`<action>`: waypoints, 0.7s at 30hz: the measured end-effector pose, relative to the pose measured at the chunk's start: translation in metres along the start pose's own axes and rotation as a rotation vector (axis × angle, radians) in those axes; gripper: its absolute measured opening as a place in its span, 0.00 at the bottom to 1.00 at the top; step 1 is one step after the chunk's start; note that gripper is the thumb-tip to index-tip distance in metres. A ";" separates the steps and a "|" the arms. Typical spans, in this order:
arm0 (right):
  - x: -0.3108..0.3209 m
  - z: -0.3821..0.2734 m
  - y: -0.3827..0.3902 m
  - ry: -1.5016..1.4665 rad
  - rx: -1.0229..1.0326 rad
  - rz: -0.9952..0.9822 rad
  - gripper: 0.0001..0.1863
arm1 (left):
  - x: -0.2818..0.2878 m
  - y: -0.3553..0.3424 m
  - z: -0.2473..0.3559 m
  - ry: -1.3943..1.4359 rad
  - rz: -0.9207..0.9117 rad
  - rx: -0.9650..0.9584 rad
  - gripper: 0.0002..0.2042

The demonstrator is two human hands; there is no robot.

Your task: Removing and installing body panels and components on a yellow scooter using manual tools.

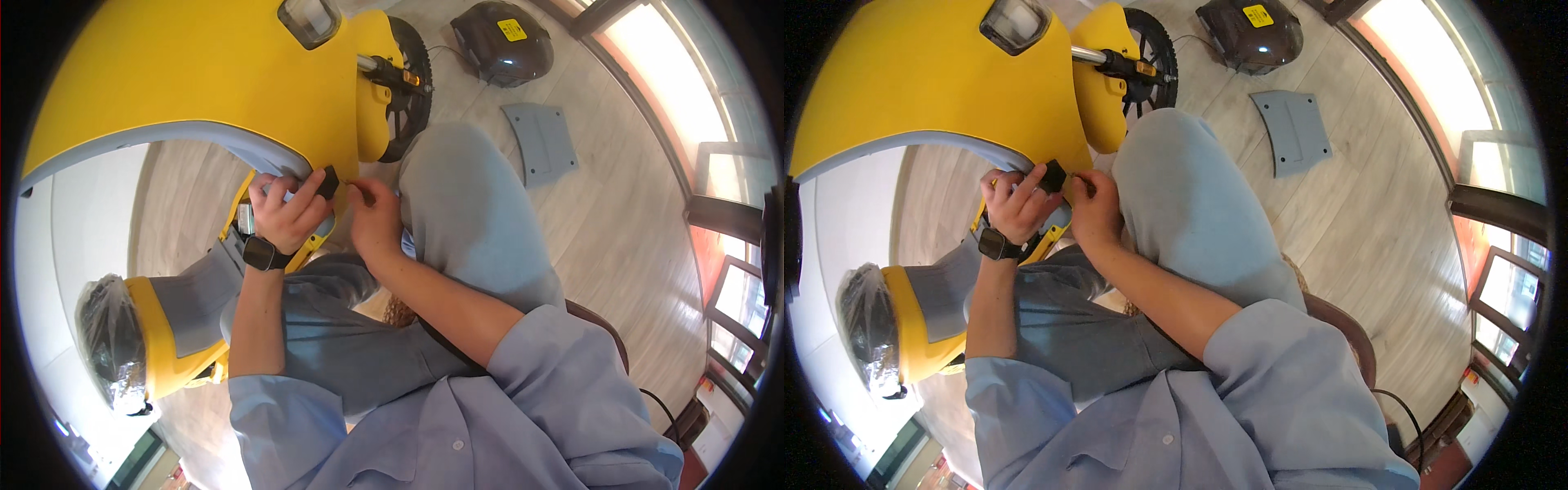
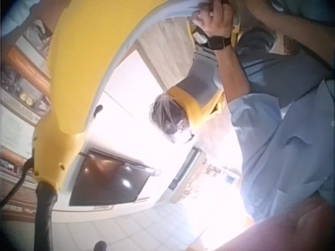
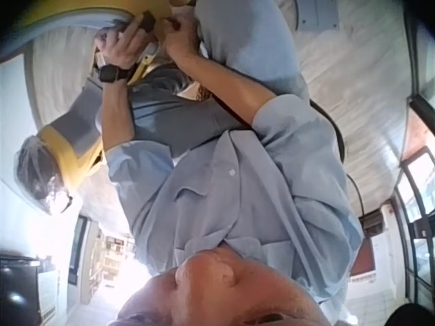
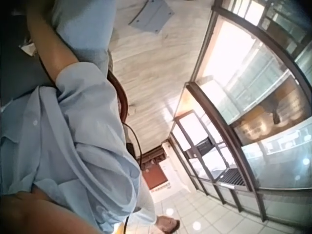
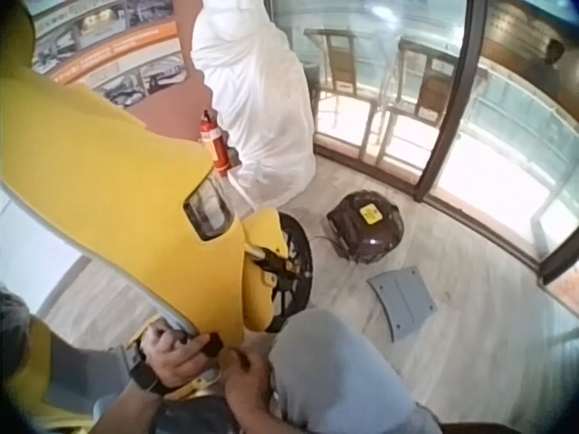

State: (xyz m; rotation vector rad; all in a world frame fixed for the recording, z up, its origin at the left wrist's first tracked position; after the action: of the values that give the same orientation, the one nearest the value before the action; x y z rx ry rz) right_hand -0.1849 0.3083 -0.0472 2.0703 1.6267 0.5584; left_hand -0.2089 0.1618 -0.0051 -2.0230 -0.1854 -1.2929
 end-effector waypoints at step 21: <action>0.005 -0.004 0.003 -0.001 0.356 -0.067 0.08 | -0.001 0.003 0.001 0.020 0.028 0.035 0.11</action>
State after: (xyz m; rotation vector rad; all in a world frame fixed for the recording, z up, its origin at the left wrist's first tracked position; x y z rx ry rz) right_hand -0.1833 0.3133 -0.0421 2.2473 1.8998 0.2570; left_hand -0.2071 0.1610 -0.0074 -1.9758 -0.1684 -1.2834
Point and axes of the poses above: each hand's wrist, its own y-axis away from the middle knuckle, its own x-axis out of the back of the hand, z = x × y, the point moved 1 cm from there along -y, towards the middle knuckle, and after that the axes turned 7 degrees about -x, right-handed, at the moved point
